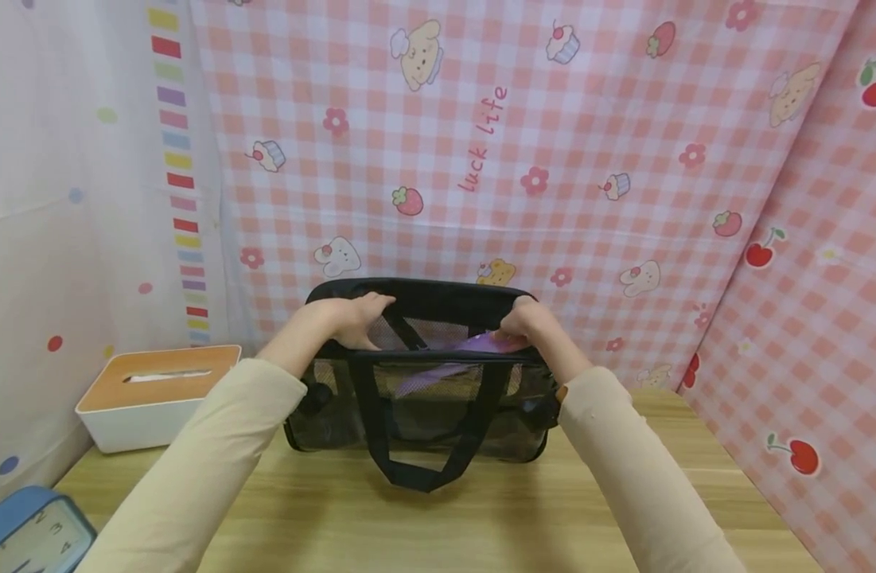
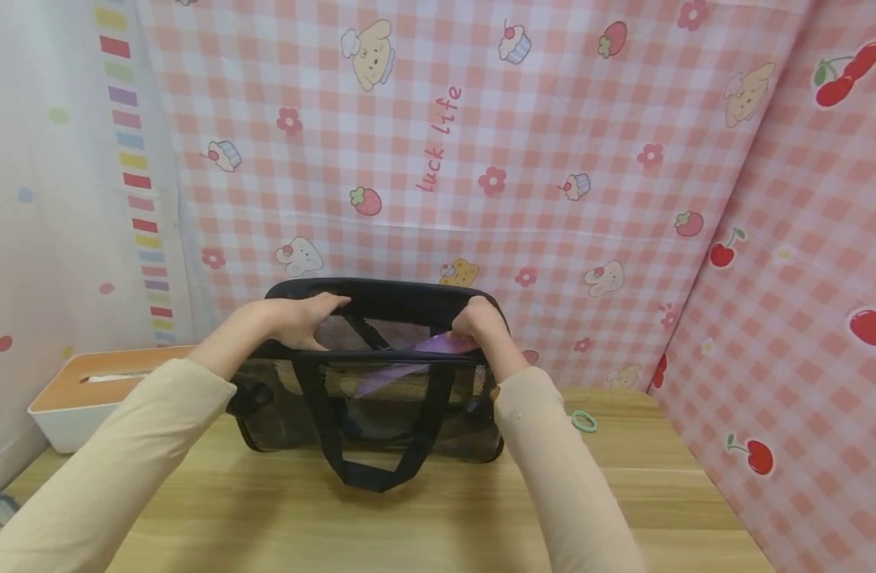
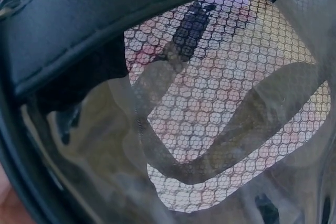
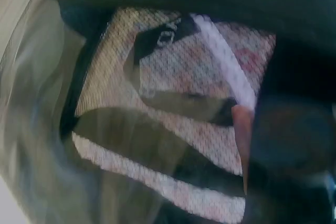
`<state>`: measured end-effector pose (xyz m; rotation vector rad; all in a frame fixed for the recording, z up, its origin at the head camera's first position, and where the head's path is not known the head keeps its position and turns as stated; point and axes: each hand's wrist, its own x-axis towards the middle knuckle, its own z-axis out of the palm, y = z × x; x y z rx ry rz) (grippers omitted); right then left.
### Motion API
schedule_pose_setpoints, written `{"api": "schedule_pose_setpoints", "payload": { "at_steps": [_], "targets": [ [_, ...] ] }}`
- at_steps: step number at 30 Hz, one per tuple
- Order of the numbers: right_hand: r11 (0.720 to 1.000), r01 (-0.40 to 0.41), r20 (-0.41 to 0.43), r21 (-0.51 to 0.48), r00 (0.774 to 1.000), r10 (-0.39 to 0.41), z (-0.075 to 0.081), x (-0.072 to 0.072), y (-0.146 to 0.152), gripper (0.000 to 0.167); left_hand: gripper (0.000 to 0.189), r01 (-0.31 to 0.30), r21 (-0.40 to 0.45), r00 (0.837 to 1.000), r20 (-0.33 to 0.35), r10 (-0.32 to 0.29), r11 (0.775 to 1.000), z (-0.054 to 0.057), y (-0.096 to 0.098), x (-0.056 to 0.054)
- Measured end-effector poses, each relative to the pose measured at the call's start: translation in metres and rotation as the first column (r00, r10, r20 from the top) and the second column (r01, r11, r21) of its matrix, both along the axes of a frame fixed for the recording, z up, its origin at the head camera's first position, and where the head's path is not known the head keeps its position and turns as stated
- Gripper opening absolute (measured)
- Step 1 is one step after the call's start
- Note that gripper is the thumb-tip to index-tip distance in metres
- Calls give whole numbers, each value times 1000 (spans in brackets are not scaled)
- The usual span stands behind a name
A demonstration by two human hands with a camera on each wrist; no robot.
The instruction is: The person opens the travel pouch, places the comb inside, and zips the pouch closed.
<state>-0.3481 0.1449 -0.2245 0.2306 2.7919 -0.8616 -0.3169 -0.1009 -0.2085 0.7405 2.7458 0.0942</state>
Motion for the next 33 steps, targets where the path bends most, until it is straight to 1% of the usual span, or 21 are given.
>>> {"api": "schedule_pose_setpoints", "payload": {
  "at_steps": [4, 6, 7, 8, 11, 12, 14, 17, 19, 23, 26, 28, 30, 32, 33],
  "targets": [
    [999, -40, 1, -1, 999, 40, -7, -3, -11, 46, 76, 11, 1, 1000, -10, -11, 1000, -1, -1, 3],
    [997, -45, 13, -62, 999, 45, -9, -2, -14, 46, 76, 10, 2, 1000, -13, -10, 1000, -2, -2, 3],
    [995, -59, 22, -78, 998, 61, -10, -2, -15, 45, 76, 7, 3, 1000, -12, -7, 1000, -3, -3, 4],
    [991, -69, 36, -114, 997, 74, -10, -1, -15, 44, 76, 7, 2, 1000, -15, -7, 1000, -3, -3, 4],
    [982, -117, 51, -152, 991, 126, -10, 3, -12, 38, 76, 0, 8, 1000, -8, 0, 1000, -5, -4, 5],
    [978, -146, 42, -150, 987, 153, -10, 4, -11, 35, 76, -1, 10, 1000, -7, 1, 1000, -6, -5, 5],
    [971, -178, 9, -161, 983, 181, -9, 8, -8, 32, 76, -14, 22, 1000, 10, 14, 1000, -6, -5, 6],
    [962, -204, -72, -181, 978, 194, -7, 12, -6, 30, 76, -25, 30, 999, 20, 24, 999, -7, -6, 7],
    [954, -202, -108, -222, 977, 182, -5, 15, -5, 30, 76, -34, 42, 999, 23, 33, 999, -7, -6, 7],
    [938, -196, -152, -287, 976, 157, -2, 20, -4, 29, 73, -24, 67, 1000, -10, 25, 997, -6, -7, 7],
    [923, -194, -177, -332, 974, 141, -1, 21, -2, 28, 69, -11, 117, 998, -53, 18, 993, -8, -7, 7],
    [916, -192, -190, -353, 973, 130, -1, 22, -1, 28, 66, 0, 181, 994, -103, 19, 983, -9, -8, 7],
    [911, -197, -202, -362, 971, 129, -2, 23, 0, 29, 63, -2, 269, 987, -154, 45, 963, -11, -9, 6],
    [912, -203, -212, -355, 968, 133, -1, 23, -2, 29, 58, -16, 368, 975, -199, 95, 930, -14, -12, 7],
    [914, -199, -211, -353, 969, 130, 0, 24, -3, 28, 55, -27, 417, 968, -217, 128, 909, -15, -14, 7]
  ]
}}
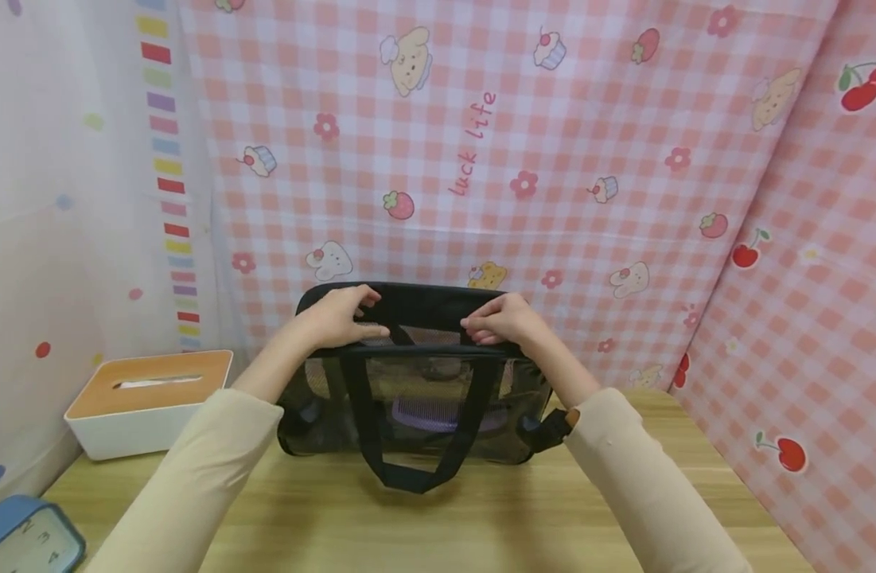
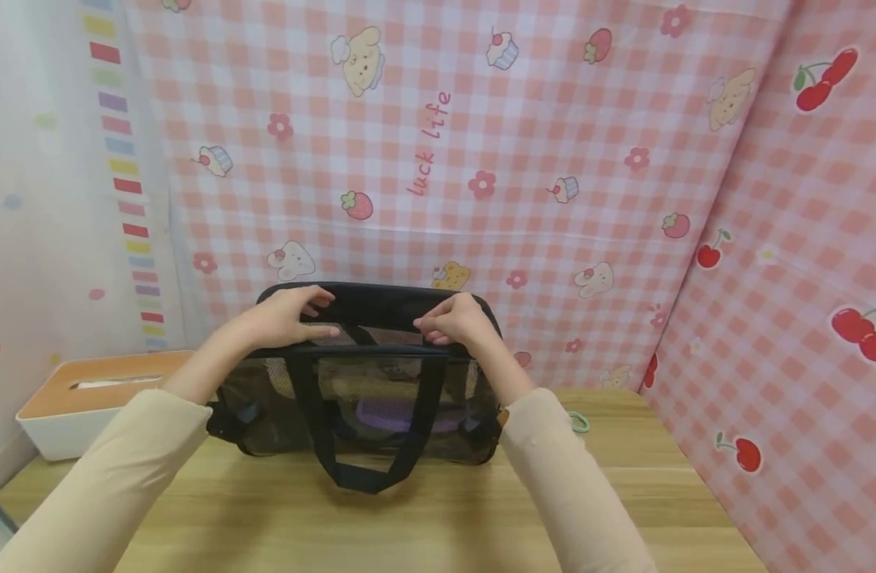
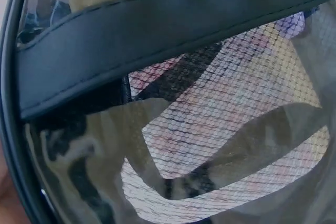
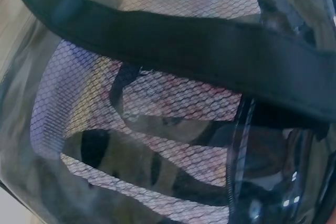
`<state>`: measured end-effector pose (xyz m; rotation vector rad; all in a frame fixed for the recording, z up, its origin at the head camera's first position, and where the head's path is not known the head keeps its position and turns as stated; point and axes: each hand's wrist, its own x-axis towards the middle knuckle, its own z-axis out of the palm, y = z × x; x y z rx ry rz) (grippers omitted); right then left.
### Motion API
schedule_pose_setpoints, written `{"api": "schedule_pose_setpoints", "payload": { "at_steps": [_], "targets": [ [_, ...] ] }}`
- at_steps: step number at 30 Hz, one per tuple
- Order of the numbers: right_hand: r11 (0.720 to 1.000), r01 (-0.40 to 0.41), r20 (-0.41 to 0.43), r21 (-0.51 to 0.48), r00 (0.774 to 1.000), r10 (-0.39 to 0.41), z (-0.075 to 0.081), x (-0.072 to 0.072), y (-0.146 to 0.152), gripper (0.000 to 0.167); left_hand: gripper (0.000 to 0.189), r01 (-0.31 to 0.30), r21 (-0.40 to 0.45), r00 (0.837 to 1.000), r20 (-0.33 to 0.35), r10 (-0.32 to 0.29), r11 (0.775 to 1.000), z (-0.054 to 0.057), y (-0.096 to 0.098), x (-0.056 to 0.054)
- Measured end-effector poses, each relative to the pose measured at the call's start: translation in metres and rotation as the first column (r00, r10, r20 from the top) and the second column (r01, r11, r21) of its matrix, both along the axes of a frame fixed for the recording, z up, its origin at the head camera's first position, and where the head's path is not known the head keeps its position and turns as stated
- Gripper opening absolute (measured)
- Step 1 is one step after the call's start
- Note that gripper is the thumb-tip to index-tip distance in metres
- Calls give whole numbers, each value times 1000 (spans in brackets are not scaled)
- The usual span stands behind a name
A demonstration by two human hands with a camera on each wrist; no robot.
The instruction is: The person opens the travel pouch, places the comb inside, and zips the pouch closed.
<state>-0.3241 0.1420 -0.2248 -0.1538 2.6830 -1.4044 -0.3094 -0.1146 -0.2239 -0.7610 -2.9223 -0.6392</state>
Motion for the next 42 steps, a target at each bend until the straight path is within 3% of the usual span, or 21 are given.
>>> {"api": "schedule_pose_setpoints", "payload": {
  "at_steps": [4, 7, 10, 12, 14, 16, 19, 21, 22, 24, 30, 35, 38, 42],
  "targets": [
    [1000, -14, -5, 9, 1000, 14, 5, 3, -9, 27, 45, -78, 182, 993, -78, 94, 980, -6, -14, 6],
    [999, -43, -15, 10, 999, 44, 9, 5, -16, 26, 47, -107, 263, 977, -149, 150, 959, -12, -25, 13],
    [998, -62, -12, 21, 998, 62, 10, 5, -24, 25, 52, -151, 273, 942, -253, 222, 950, -20, -37, 24],
    [997, -71, -1, 39, 997, 71, 9, 4, -30, 26, 52, -175, 275, 903, -337, 265, 945, -29, -46, 32],
    [996, -81, 8, 44, 997, 80, 8, 4, -36, 27, 51, -168, 286, 855, -434, 283, 944, -40, -54, 38],
    [994, -94, 8, 61, 996, 94, 8, 4, -42, 28, 55, -111, 301, 796, -543, 266, 947, -52, -61, 42],
    [990, -108, 8, 92, 994, 108, 9, 6, -52, 28, 63, -2, 281, 665, -716, 211, 960, -69, -68, 43],
    [986, -117, 1, 121, 993, 117, 9, 6, -58, 27, 64, 55, 254, 580, -795, 176, 966, -77, -68, 44],
    [984, -120, -2, 130, 993, 121, 10, 7, -61, 26, 62, 71, 243, 547, -821, 166, 968, -80, -68, 44],
    [981, -131, -10, 142, 991, 133, 10, 7, -68, 26, 51, 87, 230, 511, -846, 154, 969, -85, -66, 45],
    [969, -156, -27, 190, 986, 164, 12, 11, -95, 23, 29, 60, 233, 493, -852, 175, 971, -93, -61, 46],
    [953, -157, -61, 258, 982, 178, 11, 13, -121, 22, 42, 37, 245, 470, -860, 199, 969, -95, -57, 46],
    [940, -163, -85, 300, 977, 196, 11, 15, -134, 21, 46, 21, 240, 467, -861, 203, 971, -95, -55, 46],
    [916, -153, -132, 372, 968, 215, 9, 17, -149, 21, 45, 15, 234, 479, -855, 198, 972, -96, -53, 46]
  ]
}}
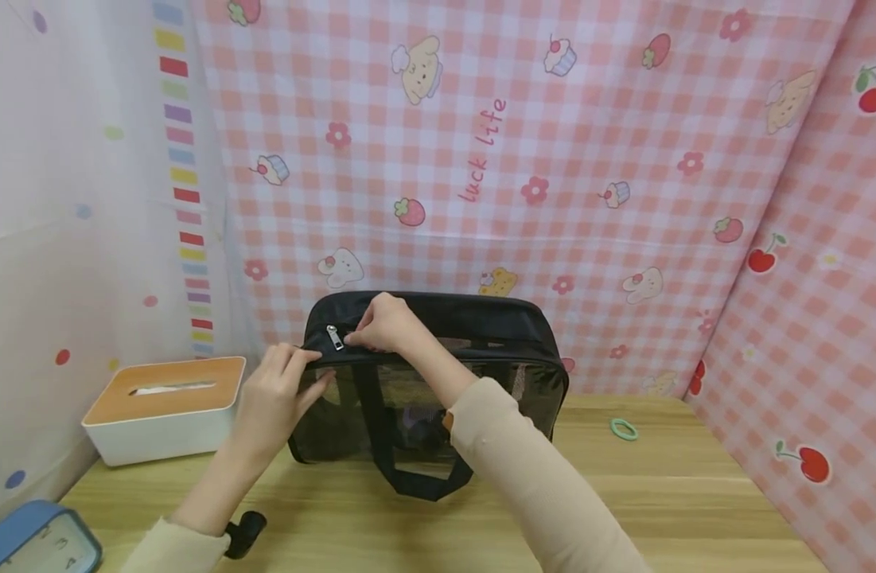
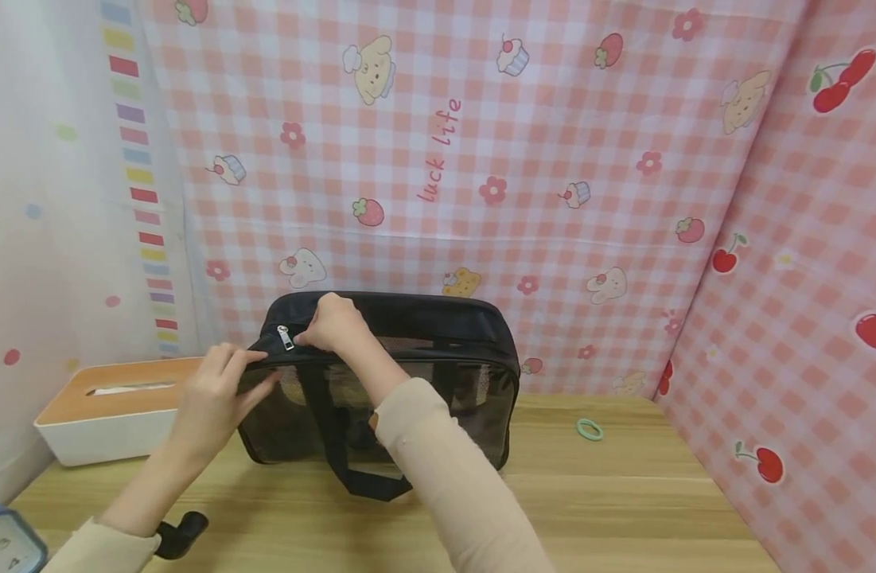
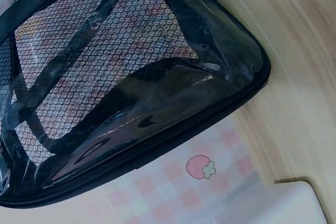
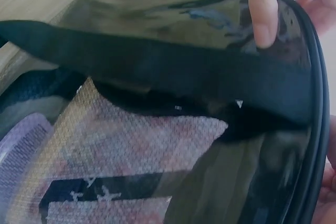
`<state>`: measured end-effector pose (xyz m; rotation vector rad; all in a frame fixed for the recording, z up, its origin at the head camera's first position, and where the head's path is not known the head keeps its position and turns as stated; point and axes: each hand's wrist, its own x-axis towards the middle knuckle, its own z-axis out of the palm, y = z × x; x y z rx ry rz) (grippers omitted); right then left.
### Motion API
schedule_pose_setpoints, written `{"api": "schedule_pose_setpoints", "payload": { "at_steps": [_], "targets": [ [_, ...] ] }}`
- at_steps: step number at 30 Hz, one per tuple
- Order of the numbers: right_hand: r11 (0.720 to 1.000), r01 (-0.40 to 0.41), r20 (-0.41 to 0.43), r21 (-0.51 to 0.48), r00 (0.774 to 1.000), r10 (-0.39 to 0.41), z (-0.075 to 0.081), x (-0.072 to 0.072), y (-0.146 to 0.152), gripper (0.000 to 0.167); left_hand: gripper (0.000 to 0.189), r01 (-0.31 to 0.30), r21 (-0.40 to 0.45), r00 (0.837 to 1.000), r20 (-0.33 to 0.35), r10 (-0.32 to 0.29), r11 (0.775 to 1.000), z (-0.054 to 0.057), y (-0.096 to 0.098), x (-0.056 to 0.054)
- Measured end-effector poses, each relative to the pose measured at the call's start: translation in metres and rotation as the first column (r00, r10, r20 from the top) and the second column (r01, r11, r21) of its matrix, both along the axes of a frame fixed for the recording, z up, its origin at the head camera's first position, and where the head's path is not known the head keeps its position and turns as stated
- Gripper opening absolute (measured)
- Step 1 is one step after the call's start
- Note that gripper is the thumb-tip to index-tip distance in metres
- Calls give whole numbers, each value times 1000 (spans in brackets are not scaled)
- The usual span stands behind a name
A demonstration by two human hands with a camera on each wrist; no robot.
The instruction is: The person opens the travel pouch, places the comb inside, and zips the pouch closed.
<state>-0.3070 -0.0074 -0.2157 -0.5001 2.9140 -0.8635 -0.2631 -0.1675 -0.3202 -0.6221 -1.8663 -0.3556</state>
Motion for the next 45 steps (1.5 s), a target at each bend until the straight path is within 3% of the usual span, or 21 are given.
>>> {"api": "schedule_pose_setpoints", "payload": {
  "at_steps": [6, 15, 19, 23, 27, 32, 38, 45],
  "targets": [
    [997, 8, -80, 79, 997, -1, -5, 1, -16, 22, 44, 10, 3, 999, -32, -10, 1000, -3, 3, -1],
    [982, -32, -73, 185, 996, 46, -7, -1, -27, 43, 45, 7, 6, 997, -71, -6, 1000, -4, 4, -1],
    [979, -67, -104, 190, 991, 89, -7, -2, -24, 35, 46, 1, 10, 996, -87, 0, 1000, -4, 2, -2],
    [988, -59, -114, 145, 991, 75, -5, -4, -20, 29, 46, -4, 4, 996, -88, 4, 1000, -4, 0, -3],
    [997, 4, -114, 76, 993, 5, -1, -4, -15, 28, 44, -10, 3, 997, -79, 10, 1000, -4, -1, -3],
    [995, 70, -109, 69, 992, -62, 3, -2, -10, 29, 44, -25, 12, 998, -65, 26, 1000, -4, -2, -3],
    [995, 78, -83, 63, 994, -72, 5, -1, -3, 29, 43, -26, 14, 998, -60, 27, 1000, -4, -1, -2],
    [996, 79, 7, -37, 997, -79, 6, -3, 3, 28, 47, -35, 21, 998, -52, 36, 999, -3, 1, -1]
  ]
}}
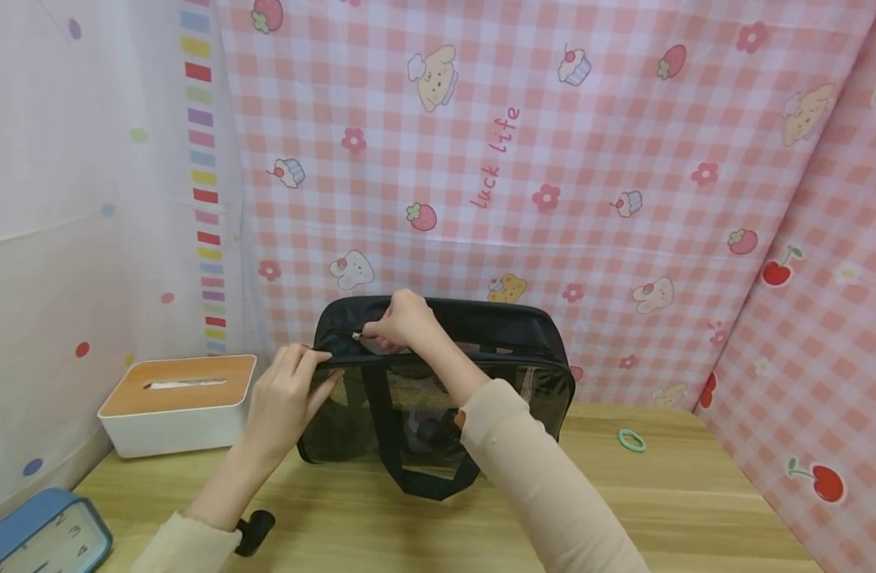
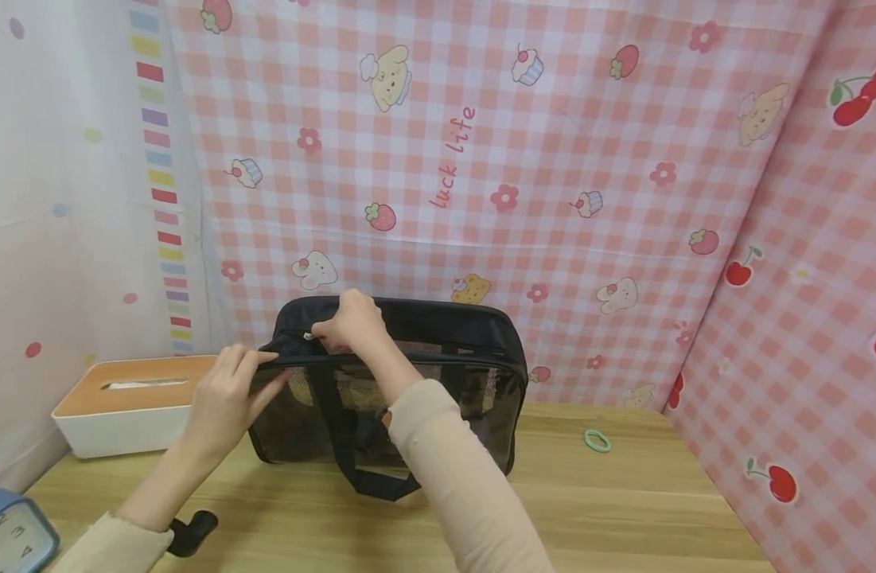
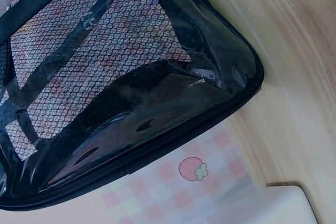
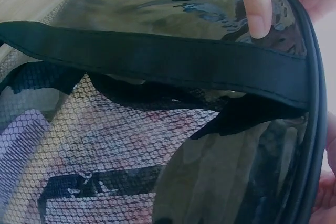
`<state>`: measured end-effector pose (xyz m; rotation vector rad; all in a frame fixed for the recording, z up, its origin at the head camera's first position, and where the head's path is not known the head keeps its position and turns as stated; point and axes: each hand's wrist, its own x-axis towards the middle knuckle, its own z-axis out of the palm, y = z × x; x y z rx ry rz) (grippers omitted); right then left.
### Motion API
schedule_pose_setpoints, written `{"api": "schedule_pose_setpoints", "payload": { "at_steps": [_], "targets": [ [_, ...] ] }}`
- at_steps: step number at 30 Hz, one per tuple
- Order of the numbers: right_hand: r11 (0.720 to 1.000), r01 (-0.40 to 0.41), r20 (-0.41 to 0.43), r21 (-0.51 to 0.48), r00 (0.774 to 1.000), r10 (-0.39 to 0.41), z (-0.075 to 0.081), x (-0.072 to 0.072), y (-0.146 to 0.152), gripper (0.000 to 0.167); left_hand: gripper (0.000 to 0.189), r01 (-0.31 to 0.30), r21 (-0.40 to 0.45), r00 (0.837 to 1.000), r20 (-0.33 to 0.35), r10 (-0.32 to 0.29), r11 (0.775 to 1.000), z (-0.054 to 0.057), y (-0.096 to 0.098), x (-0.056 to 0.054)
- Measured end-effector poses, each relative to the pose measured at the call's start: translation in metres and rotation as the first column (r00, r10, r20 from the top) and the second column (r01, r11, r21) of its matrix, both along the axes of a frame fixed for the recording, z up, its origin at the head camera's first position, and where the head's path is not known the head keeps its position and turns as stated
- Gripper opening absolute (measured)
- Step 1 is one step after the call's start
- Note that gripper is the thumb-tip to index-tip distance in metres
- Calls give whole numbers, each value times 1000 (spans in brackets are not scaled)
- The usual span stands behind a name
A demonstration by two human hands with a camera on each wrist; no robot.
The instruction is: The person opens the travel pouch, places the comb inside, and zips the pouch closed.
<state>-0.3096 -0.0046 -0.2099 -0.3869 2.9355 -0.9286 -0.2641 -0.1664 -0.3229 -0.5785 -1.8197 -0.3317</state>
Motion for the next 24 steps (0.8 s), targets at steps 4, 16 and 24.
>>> {"api": "schedule_pose_setpoints", "payload": {
  "at_steps": [4, 16, 24],
  "targets": [
    [1000, 13, 26, -10, 1000, -13, -1, -2, 1, 30, 38, 5, -3, 1000, 16, -4, 1000, 0, -1, 1],
    [976, 103, 196, -195, 978, -64, -6, -8, 10, 35, 34, -8, 8, 999, 35, 8, 1000, -1, -2, 2],
    [985, 140, 127, -101, 984, -126, -3, -12, 27, 38, 29, 1, 13, 1000, 9, -1, 1000, 0, -1, 0]
  ]
}}
